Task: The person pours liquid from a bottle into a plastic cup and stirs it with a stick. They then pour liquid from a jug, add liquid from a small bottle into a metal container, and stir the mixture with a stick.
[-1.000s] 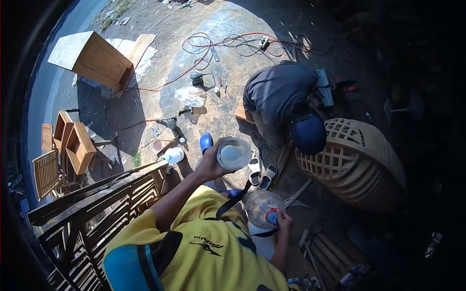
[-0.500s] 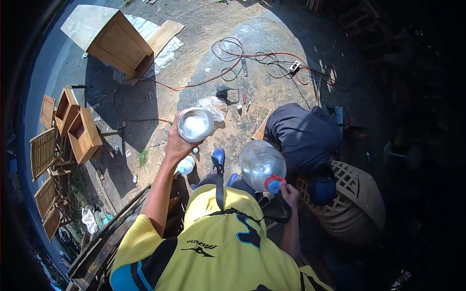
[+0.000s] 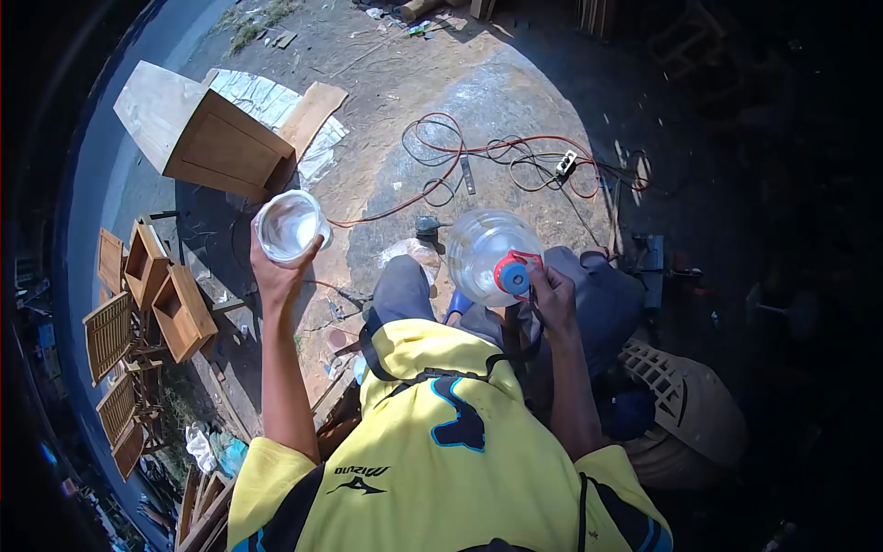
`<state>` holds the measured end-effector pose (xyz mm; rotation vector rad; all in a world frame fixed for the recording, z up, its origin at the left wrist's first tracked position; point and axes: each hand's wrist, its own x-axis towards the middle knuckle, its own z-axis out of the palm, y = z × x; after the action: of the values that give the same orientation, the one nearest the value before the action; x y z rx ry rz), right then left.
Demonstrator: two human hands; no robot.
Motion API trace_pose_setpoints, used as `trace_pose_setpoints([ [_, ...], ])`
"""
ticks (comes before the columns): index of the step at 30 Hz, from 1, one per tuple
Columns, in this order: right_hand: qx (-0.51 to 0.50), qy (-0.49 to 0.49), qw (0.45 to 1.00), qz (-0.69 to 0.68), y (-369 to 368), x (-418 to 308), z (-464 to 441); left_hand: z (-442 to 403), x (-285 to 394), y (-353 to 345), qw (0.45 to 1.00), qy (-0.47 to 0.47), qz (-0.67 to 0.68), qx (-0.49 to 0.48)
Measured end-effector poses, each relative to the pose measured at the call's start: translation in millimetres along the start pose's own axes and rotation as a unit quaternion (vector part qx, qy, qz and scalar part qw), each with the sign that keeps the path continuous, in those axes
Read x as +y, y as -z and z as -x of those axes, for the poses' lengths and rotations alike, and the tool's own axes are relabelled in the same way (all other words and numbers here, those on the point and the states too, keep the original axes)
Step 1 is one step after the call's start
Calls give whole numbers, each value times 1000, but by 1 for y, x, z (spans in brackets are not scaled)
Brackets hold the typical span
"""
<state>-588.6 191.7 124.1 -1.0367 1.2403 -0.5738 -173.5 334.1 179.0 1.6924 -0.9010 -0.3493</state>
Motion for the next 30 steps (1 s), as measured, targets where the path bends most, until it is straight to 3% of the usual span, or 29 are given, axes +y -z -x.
trace_pose_setpoints([
  [4,31,19,999,-29,-17,-35,-50,-91,8,-44,999,-20,-14,-36],
  [9,134,-9,991,-7,-32,-25,-107,-213,-7,-132,979,-33,40,-195],
  [11,184,-21,982,36,-50,-24,-126,-269,-24,-176,957,-15,68,-282],
  [12,213,-39,974,62,-64,-42,-128,-297,-26,-200,936,-31,85,-339],
  [13,265,-17,964,-4,-81,-35,-136,-328,-41,-226,915,-77,84,-387],
  [14,318,-2,946,67,-90,-12,-145,-356,-55,-255,890,-84,102,-436],
  [16,411,-61,910,-10,-113,-58,-144,-404,-54,-294,845,-112,58,-519],
  [17,451,-42,886,-95,-124,-76,-148,-424,-56,-308,823,-117,72,-551],
  [18,497,-33,859,-116,-135,-95,-155,-444,-56,-329,803,-128,97,-575],
  [19,506,-91,852,-101,-139,-105,-150,-463,-54,-340,794,-122,83,-589],
  [20,522,-129,833,-131,-146,-106,-146,-475,-50,-356,780,-145,95,-601],
  [24,619,-77,763,-172,-192,-122,-144,-493,-40,-388,729,-163,94,-658],
  [26,625,-133,756,-143,-220,-134,-146,-496,-34,-395,714,-207,88,-663],
  [27,625,-127,761,-119,-239,-131,-151,-500,-47,-403,701,-172,140,-677],
  [28,676,-24,725,-130,-261,-134,-163,-499,-60,-411,688,-129,176,-692],
  [30,690,-49,716,-94,-299,-126,-182,-489,-45,-415,686,-257,72,-677],
])
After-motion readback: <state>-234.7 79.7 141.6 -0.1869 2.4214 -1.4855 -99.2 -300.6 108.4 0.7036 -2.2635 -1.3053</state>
